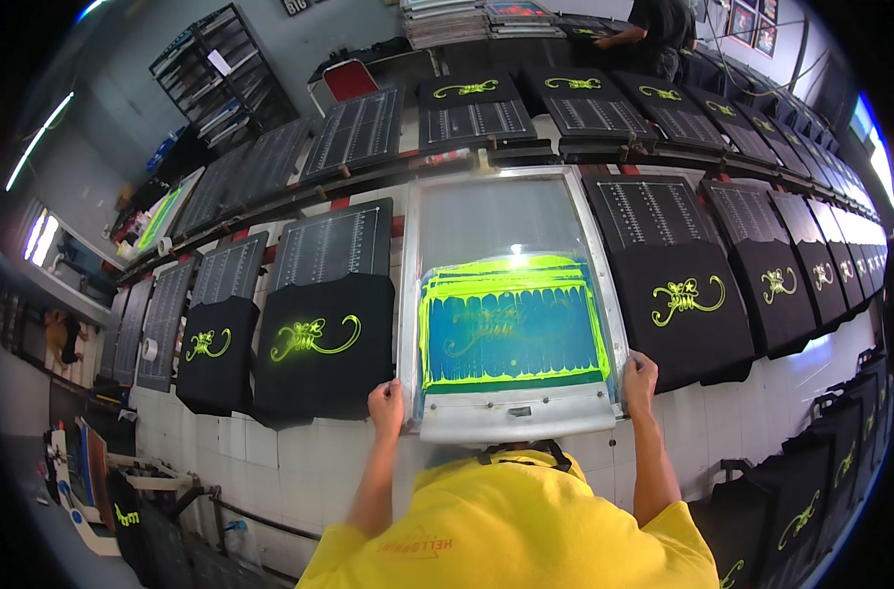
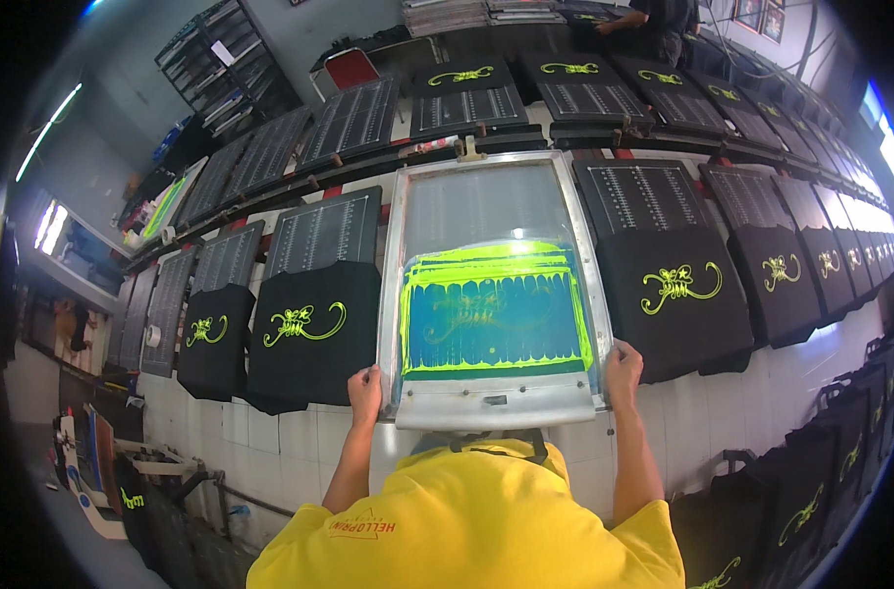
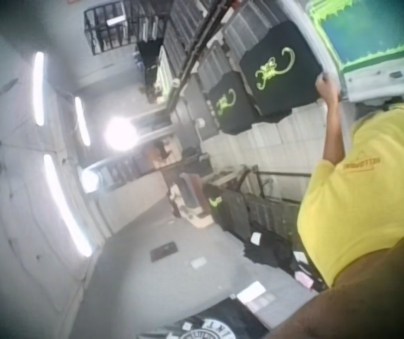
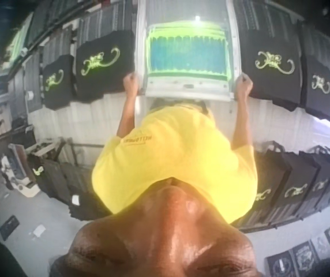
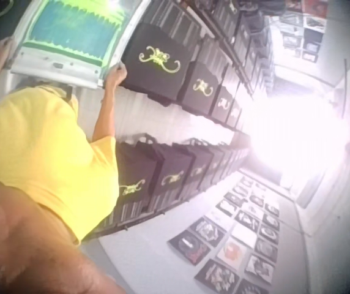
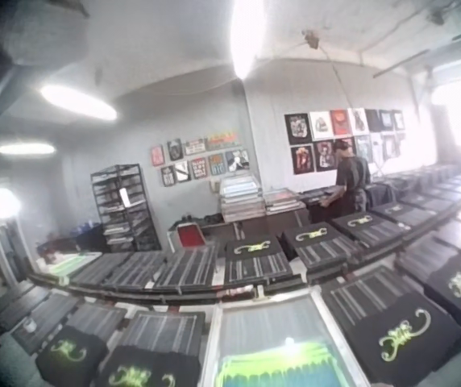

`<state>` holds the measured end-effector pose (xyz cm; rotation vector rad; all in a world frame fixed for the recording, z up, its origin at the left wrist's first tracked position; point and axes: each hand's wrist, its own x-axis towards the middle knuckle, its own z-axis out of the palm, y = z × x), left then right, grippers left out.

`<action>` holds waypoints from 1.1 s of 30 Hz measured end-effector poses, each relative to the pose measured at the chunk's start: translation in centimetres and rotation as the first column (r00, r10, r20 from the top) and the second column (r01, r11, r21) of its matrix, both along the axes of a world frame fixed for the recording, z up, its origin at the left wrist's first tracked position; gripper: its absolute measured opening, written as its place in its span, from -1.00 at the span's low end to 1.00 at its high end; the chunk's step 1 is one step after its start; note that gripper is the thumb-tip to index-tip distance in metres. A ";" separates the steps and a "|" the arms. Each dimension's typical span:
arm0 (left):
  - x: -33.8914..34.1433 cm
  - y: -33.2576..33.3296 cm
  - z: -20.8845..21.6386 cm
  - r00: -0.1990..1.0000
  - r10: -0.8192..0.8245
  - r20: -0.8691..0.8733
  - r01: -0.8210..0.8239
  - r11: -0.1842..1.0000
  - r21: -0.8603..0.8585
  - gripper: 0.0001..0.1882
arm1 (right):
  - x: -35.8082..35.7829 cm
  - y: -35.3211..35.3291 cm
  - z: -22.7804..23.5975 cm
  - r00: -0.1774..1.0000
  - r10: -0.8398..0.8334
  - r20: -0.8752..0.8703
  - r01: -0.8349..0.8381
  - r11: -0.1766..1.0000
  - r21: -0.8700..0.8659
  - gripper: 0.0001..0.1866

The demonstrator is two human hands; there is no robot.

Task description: The person performs screen printing by applying yellow ink across a mesh screen onto a black garment using a squeegee, then lifting the screen to reveal the printed design.

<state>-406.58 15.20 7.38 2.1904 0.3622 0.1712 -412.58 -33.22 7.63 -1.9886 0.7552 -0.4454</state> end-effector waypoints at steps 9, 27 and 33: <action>1.1 -0.4 0.3 1.000 0.008 0.016 -0.009 0.998 0.067 -0.62 | 1.9 -0.3 -0.2 0.999 0.037 -0.007 -0.037 0.999 -0.019 -0.69; 1.3 0.4 -0.7 0.996 -0.087 -0.036 0.091 0.989 0.121 -0.68 | 2.1 -0.2 -0.6 0.999 0.038 -0.012 -0.038 0.999 -0.003 -0.68; 2.0 -0.1 0.1 0.987 -0.116 -0.107 0.138 0.964 0.227 -0.68 | 2.2 0.3 -1.3 0.999 0.046 -0.018 -0.046 0.999 -0.025 -0.70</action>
